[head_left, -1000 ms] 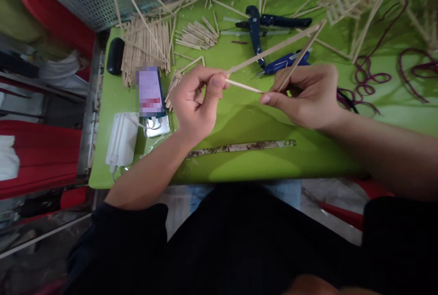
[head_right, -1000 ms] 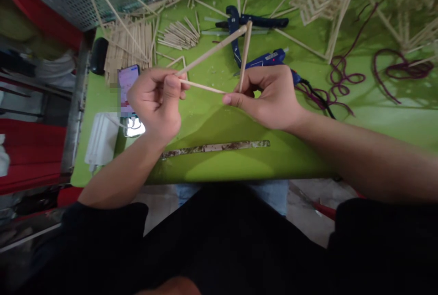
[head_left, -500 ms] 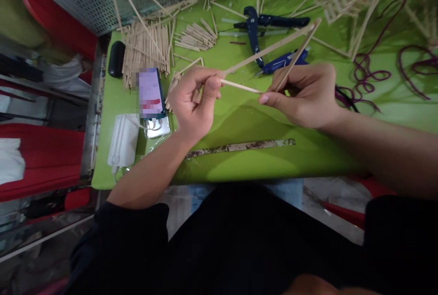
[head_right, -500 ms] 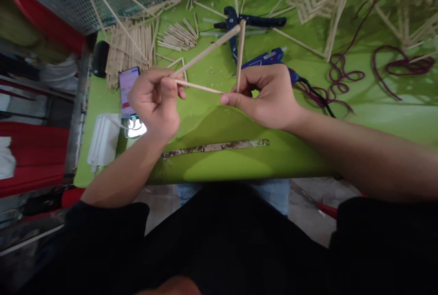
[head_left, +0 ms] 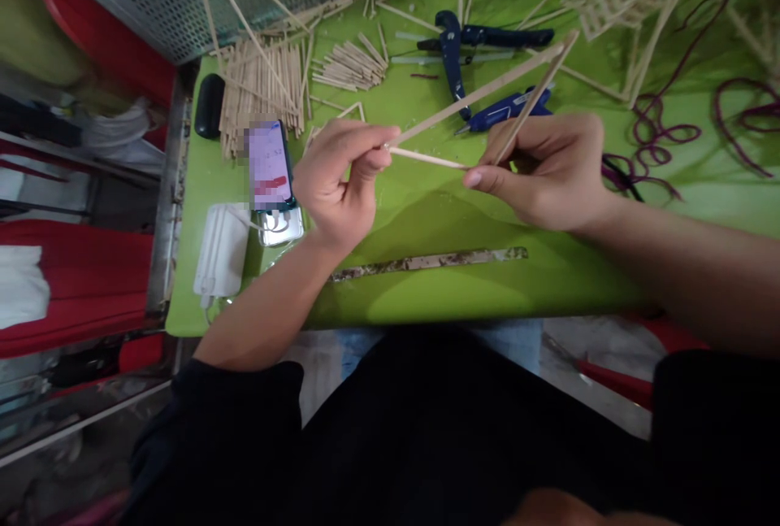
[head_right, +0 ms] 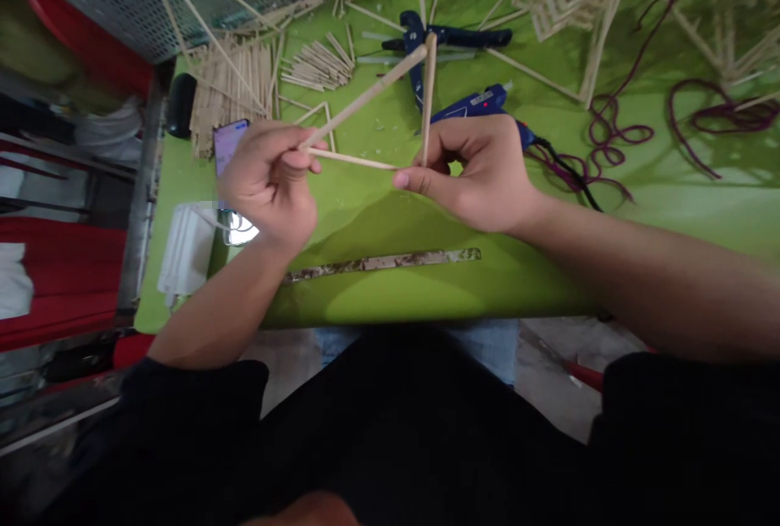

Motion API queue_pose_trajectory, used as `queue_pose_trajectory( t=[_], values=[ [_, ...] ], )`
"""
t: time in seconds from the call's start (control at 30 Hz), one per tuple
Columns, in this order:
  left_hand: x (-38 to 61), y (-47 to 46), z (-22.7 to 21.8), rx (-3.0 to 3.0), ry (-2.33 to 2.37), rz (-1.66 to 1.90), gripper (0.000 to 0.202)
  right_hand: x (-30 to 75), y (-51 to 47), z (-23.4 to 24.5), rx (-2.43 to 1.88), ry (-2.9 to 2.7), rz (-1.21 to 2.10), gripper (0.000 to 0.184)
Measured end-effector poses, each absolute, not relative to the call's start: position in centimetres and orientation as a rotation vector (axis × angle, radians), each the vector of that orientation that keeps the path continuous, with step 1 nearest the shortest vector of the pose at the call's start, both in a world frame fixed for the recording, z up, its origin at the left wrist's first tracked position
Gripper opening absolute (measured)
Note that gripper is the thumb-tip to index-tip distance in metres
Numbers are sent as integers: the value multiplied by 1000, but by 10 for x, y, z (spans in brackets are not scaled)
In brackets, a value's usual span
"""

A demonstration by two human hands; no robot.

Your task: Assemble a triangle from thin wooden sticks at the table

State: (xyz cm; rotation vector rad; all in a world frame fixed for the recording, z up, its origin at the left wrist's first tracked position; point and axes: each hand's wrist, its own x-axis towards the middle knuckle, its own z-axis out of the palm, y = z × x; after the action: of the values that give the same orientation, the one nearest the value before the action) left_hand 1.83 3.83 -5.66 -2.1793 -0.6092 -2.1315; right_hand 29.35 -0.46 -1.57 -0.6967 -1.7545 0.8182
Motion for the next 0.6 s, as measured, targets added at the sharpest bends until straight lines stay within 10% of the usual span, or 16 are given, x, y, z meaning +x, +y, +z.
queue_pose_trajectory(
  t=[0.6],
  values=[
    [13, 41, -57, -2177, -671, -2074, 30, 295, -4, -11, -745, -1750, 845, 52]
  ],
)
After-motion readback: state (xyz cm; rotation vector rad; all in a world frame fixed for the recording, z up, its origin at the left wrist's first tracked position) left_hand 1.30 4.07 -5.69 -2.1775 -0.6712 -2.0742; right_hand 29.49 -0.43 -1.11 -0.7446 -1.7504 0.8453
